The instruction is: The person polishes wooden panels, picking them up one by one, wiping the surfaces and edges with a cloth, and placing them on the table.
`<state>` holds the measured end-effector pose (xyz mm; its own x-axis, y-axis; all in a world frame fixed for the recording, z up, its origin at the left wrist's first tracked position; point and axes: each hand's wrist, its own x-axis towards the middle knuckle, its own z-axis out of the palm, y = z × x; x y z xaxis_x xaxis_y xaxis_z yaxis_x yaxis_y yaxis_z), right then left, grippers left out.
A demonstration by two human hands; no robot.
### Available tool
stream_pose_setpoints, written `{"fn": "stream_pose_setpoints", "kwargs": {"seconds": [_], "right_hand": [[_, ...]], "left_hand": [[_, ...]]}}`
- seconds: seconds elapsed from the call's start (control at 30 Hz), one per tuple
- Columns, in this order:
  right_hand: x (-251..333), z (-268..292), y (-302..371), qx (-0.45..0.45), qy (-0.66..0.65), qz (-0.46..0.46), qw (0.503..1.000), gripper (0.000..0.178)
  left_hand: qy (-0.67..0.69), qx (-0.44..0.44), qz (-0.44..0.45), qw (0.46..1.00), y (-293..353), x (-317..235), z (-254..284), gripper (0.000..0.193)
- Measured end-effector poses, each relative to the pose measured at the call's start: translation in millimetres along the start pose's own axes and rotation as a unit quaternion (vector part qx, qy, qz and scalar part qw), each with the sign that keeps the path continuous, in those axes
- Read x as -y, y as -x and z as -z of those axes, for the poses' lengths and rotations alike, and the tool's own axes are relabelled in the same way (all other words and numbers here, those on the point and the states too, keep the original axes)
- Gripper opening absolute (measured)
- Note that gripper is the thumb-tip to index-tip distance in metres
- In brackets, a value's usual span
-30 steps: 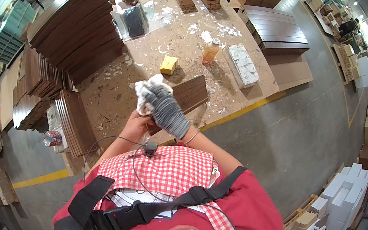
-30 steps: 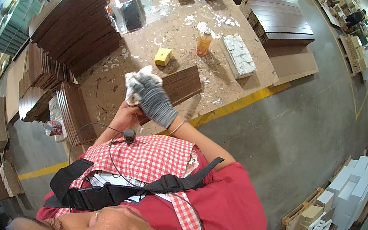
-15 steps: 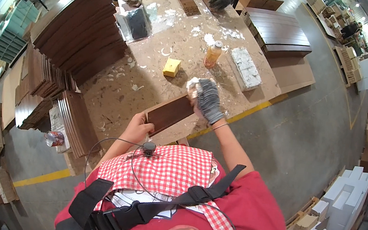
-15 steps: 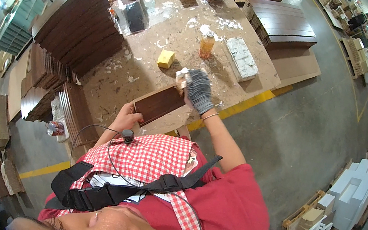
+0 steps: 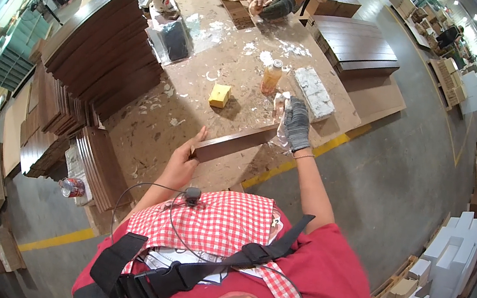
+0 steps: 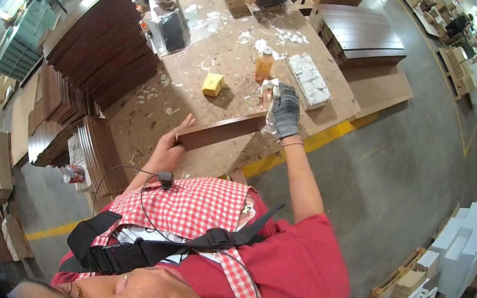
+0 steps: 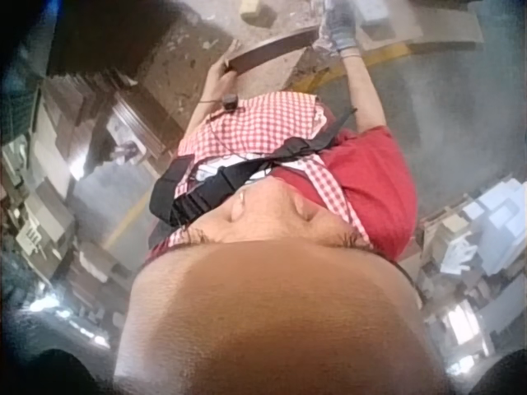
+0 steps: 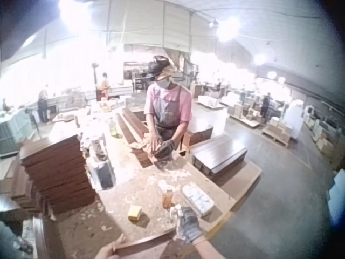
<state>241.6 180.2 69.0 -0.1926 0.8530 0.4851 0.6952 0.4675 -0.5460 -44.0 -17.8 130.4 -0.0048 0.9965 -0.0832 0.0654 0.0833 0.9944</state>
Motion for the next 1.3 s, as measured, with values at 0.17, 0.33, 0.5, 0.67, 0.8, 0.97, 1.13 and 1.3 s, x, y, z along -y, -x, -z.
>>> {"fn": "stream_pose_setpoints", "kwargs": {"seconds": [0.17, 0.33, 0.5, 0.67, 0.8, 0.97, 1.13, 1.3], "right_hand": [[96.9, 25.1, -15.1, 0.131, -0.164, -0.066, 0.975, 0.028], [177.3, 1.2, 36.0, 0.018, -0.043, 0.267, 0.962, 0.031], [161.8, -5.8, 43.5, 0.011, -0.028, 0.163, 0.986, 0.026], [116.7, -5.5, 43.0, 0.03, -0.011, 0.073, 0.997, 0.028], [142.1, -10.4, 41.4, 0.018, -0.007, 0.13, 0.991, 0.029], [190.0, 12.2, 34.2, 0.014, -0.096, 0.101, 0.99, 0.025], [136.8, 0.2, 41.4, -0.062, -0.02, 0.213, 0.975, 0.025], [65.8, -8.4, 49.2, -0.069, 0.012, 0.177, 0.982, 0.026]], "left_hand": [[-0.149, 0.011, -0.005, 0.989, -3.5, -26.5, -1.4, 0.079], [-0.218, 0.01, -0.001, 0.976, -11.3, -21.8, -8.9, 0.089], [-0.284, 0.001, -0.048, 0.958, -9.7, -29.5, -3.6, 0.094], [-0.341, -0.039, -0.158, 0.926, -16.1, -28.0, -7.0, 0.093], [-0.315, -0.024, -0.094, 0.944, -18.9, -36.5, -10.6, 0.094], [-0.252, 0.02, -0.052, 0.966, -13.8, -42.1, -10.7, 0.096], [-0.259, 0.016, -0.011, 0.966, -14.8, -54.3, -18.3, 0.093], [-0.266, 0.03, -0.038, 0.963, -11.5, -49.3, -15.4, 0.092]]}}
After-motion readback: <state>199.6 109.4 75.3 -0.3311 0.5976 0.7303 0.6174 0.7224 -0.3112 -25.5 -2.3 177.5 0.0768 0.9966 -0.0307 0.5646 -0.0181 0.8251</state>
